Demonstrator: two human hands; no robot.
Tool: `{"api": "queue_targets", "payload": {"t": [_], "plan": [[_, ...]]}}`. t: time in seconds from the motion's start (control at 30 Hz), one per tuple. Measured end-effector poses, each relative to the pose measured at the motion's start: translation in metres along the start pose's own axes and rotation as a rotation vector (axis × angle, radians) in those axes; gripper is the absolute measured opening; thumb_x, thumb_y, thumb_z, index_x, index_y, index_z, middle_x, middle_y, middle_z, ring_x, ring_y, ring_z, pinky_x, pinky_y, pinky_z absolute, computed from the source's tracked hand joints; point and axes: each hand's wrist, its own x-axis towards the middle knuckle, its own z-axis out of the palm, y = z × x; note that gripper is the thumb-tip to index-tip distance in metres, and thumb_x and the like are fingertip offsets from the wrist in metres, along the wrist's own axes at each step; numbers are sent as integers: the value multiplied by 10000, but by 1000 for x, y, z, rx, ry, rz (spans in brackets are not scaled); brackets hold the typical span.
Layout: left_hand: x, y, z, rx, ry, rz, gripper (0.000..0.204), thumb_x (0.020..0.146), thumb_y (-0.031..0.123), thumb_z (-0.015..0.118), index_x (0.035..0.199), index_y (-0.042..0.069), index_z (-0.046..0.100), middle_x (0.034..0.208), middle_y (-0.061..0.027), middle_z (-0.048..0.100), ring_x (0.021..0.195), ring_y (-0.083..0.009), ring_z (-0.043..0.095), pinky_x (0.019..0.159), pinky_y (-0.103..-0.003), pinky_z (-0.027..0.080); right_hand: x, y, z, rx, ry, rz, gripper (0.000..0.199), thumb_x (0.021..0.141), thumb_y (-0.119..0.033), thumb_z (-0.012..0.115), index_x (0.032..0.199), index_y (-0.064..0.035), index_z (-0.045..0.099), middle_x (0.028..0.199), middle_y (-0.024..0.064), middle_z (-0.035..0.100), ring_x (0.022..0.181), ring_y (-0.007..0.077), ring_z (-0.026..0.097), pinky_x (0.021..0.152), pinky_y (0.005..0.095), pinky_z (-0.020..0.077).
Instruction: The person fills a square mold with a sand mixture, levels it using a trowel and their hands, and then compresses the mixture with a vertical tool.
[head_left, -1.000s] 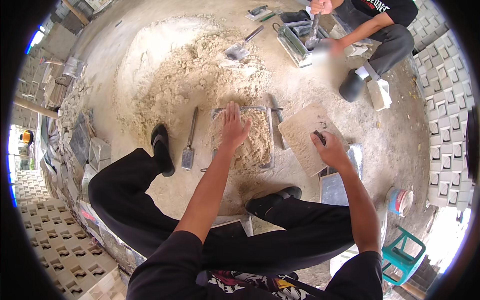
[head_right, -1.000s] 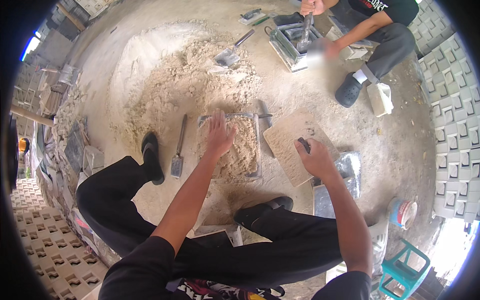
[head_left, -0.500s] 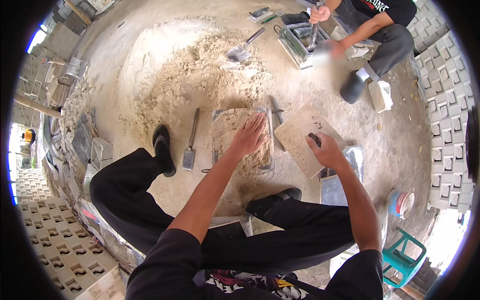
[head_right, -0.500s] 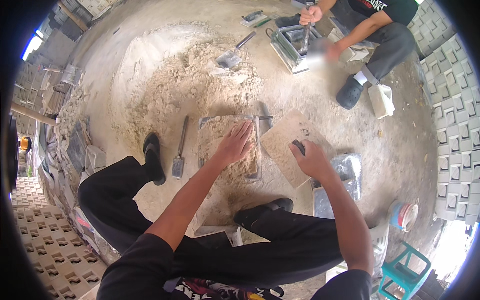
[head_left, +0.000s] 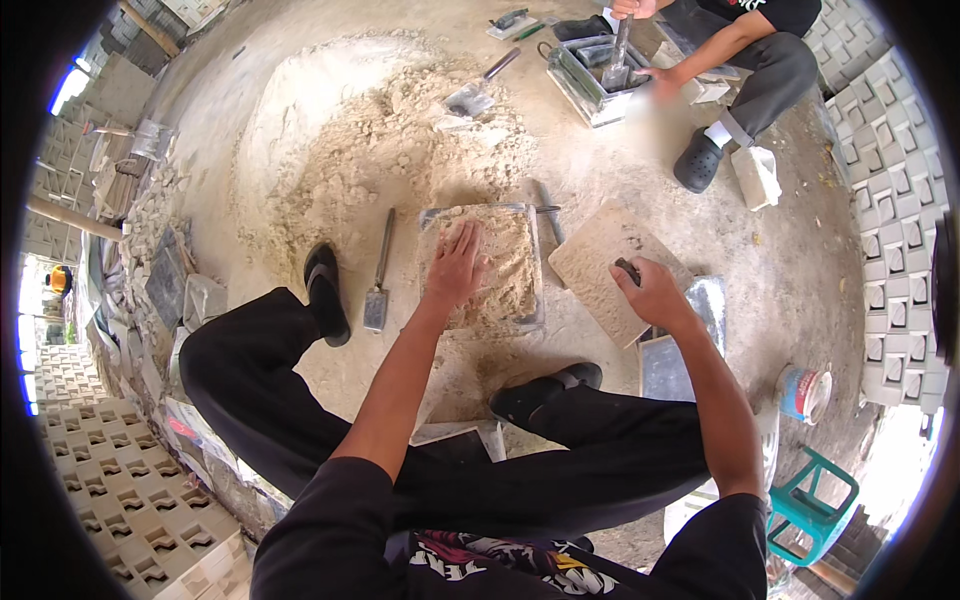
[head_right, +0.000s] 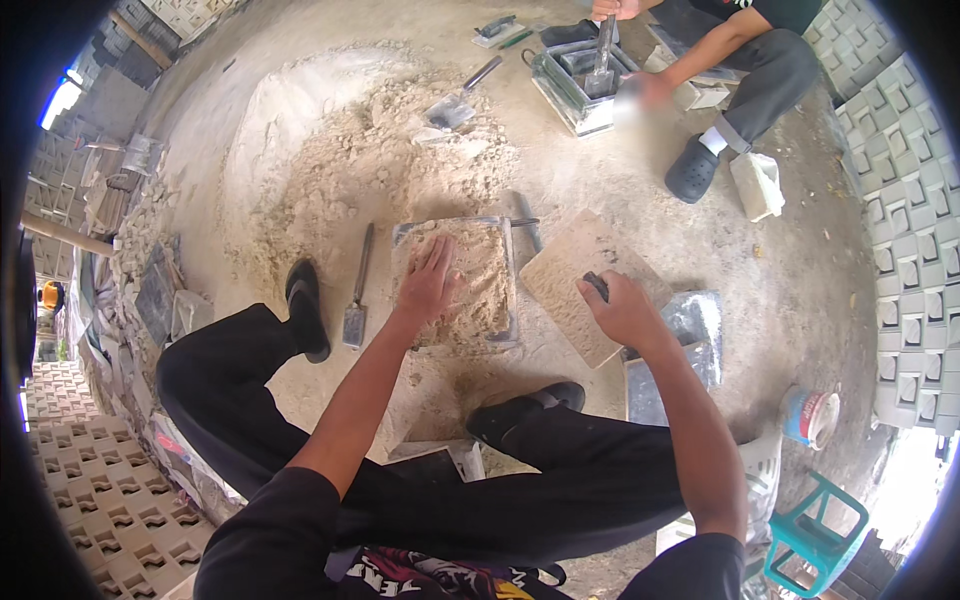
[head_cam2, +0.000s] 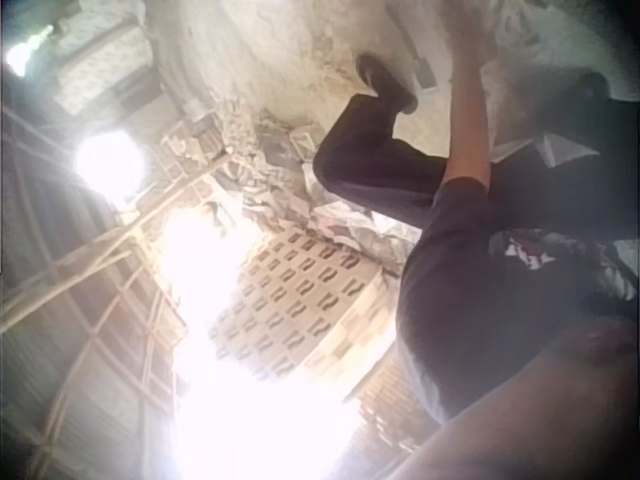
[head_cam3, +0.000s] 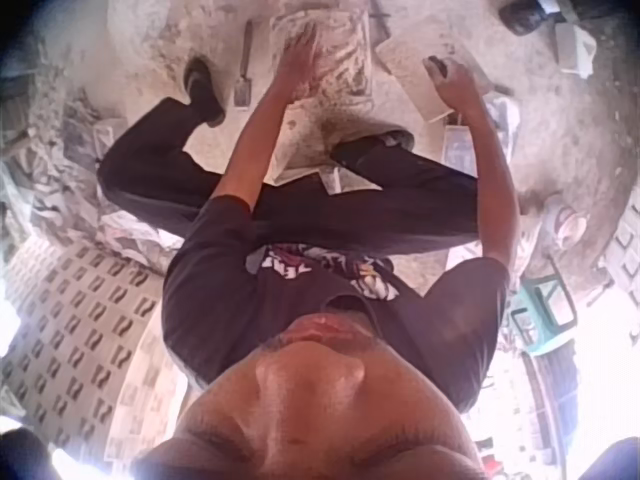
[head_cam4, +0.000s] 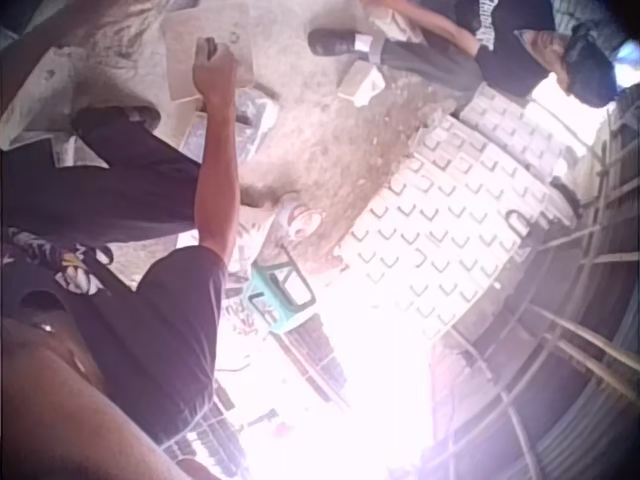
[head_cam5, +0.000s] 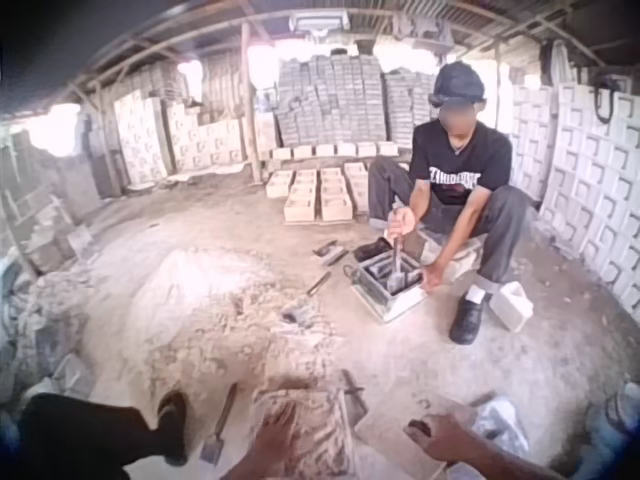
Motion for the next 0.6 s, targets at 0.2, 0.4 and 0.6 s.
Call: {"api": "queue_targets", "payload": {"t": [0.2, 0.4, 0.6], "plan": [[11, -20, 1, 40, 7, -76, 691, 978, 408, 425, 1510, 20, 216, 1582, -130, 212, 1475, -258, 159, 1201, -461, 111, -3, 4, 1, -13, 3, 13, 463, 927, -401, 580, 871, 58, 614, 845, 300, 634, 863, 468, 616, 759, 490, 472], [0, -21, 5, -35, 67, -107, 678, 982, 382, 432, 1506, 9, 218, 1567, -168, 229, 1463, -301, 191, 1191, -463, 151, 0, 0, 2, -6, -20, -4, 463, 926, -401, 578, 866, 57, 617, 840, 299, 637, 860, 465, 620, 755, 491, 475], [-42, -13, 0, -222, 45, -124, 693, 975, 358, 442, 1511, 1, 188, 1568, -200, 199, 1458, -356, 180, 1184, -474, 153, 6, -3, 5, 4, -45, -16, 462, 923, -399, 582, 863, 59, 614, 834, 300, 636, 852, 466, 621, 749, 493, 476]]}}
